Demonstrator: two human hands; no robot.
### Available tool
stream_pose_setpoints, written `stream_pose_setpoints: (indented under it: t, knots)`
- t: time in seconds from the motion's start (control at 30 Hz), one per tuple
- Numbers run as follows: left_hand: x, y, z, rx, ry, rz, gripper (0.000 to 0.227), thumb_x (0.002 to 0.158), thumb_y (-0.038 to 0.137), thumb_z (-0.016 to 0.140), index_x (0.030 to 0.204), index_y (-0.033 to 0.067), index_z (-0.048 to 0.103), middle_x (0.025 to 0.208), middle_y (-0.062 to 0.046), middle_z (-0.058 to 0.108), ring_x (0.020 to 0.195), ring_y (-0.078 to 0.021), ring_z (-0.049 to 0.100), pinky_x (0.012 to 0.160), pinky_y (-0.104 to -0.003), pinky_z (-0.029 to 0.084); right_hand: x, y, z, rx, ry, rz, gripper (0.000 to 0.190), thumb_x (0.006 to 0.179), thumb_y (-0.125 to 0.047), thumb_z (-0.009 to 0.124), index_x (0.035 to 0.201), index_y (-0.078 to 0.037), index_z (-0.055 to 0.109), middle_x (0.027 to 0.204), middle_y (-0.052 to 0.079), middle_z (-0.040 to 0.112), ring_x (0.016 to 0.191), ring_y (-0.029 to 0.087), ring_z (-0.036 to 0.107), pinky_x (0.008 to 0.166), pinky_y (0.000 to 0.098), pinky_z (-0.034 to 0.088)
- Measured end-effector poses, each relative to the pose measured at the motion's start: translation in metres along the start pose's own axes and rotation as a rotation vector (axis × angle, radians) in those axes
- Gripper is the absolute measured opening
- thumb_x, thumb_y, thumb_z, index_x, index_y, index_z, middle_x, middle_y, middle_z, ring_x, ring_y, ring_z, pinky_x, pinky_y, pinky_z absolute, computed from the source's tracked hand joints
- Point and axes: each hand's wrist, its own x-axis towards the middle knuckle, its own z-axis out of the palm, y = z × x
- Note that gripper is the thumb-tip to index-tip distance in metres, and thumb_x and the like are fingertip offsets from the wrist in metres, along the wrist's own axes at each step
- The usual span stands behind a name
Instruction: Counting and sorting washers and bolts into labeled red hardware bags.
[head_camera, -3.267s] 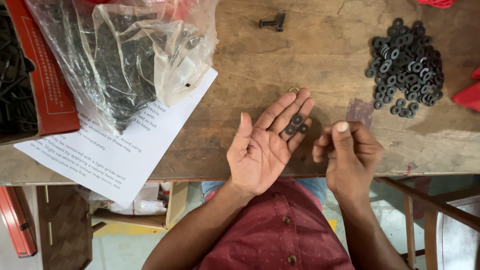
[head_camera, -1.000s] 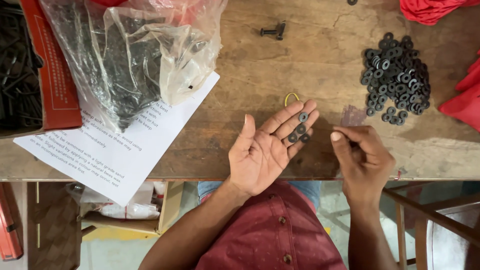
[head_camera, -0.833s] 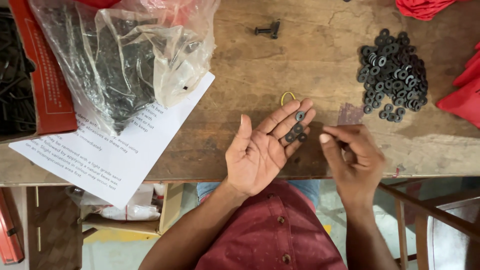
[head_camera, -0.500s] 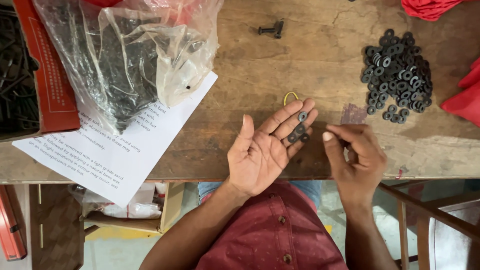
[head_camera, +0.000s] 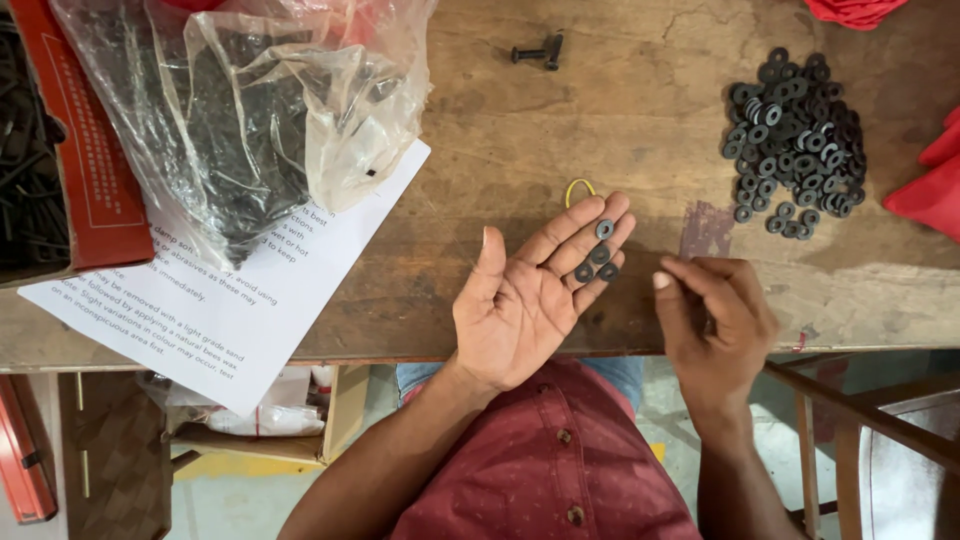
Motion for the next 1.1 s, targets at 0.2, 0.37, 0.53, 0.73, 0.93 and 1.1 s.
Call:
stream_pose_setpoints:
  t: [0.2,0.37,0.53,0.73,0.93,1.1]
  knots:
    - [0.001,0.001,0.003,0.011,0.005,-0.003,0.084,0.110,0.062,0.030,0.163,-0.0023,0.027,0.176,-0.019,0.020,0.168,-0.0297,0.016,0.137,-0.042,0.018,0.001,-0.003,-0.002,-0.039,0.011,-0.109,0.016,0.100,-0.001,0.079,0.116,-0.004,0.075,0.104,0.008,0.066,0.082,0.015,0.063,0.069,0.0243,0.047]
    - [0.004,-0.003,0.000,-0.026,0.007,-0.012,0.083,0.110,0.061,0.030,0.163,-0.0021,0.028,0.176,-0.019,0.020,0.167,-0.0303,0.016,0.137,-0.043,0.017,0.018,0.016,-0.019,-0.174,0.048,-0.066,0.017,0.101,-0.003,0.080,0.117,-0.004,0.076,0.107,0.011,0.070,0.080,0.018,0.065,0.072,0.0312,0.048]
    - [0.004,-0.004,0.001,-0.014,0.003,0.008,0.082,0.110,0.060,0.031,0.162,-0.0034,0.028,0.176,-0.021,0.020,0.167,-0.0320,0.016,0.137,-0.043,0.017,0.050,0.022,-0.030,-0.283,0.084,-0.016,0.020,0.106,-0.004,0.078,0.125,0.000,0.074,0.115,0.016,0.068,0.080,0.023,0.066,0.070,0.0347,0.051]
    - [0.003,-0.003,0.002,-0.017,0.003,0.033,0.082,0.110,0.060,0.031,0.162,-0.0026,0.028,0.175,-0.020,0.020,0.167,-0.0315,0.016,0.136,-0.043,0.018,0.065,0.042,-0.023,-0.221,0.046,-0.107,0.013,0.106,0.000,0.075,0.118,0.003,0.073,0.112,0.017,0.065,0.089,0.025,0.068,0.077,0.0346,0.056]
    - [0.002,-0.001,0.004,0.004,0.031,0.018,0.085,0.109,0.063,0.031,0.163,-0.0022,0.028,0.175,-0.020,0.021,0.166,-0.0305,0.017,0.136,-0.042,0.019,0.069,0.013,-0.022,-0.285,0.135,-0.199,0.007,0.105,0.005,0.077,0.111,0.005,0.074,0.109,0.017,0.066,0.088,0.029,0.065,0.072,0.0371,0.051]
    - [0.002,-0.001,0.004,-0.009,0.043,0.000,0.087,0.108,0.064,0.032,0.163,-0.0023,0.027,0.175,-0.019,0.021,0.166,-0.0296,0.019,0.135,-0.041,0.021,0.041,0.003,-0.010,-0.229,0.111,-0.213,0.008,0.108,0.000,0.081,0.114,0.000,0.075,0.109,0.013,0.067,0.090,0.022,0.068,0.075,0.0319,0.054]
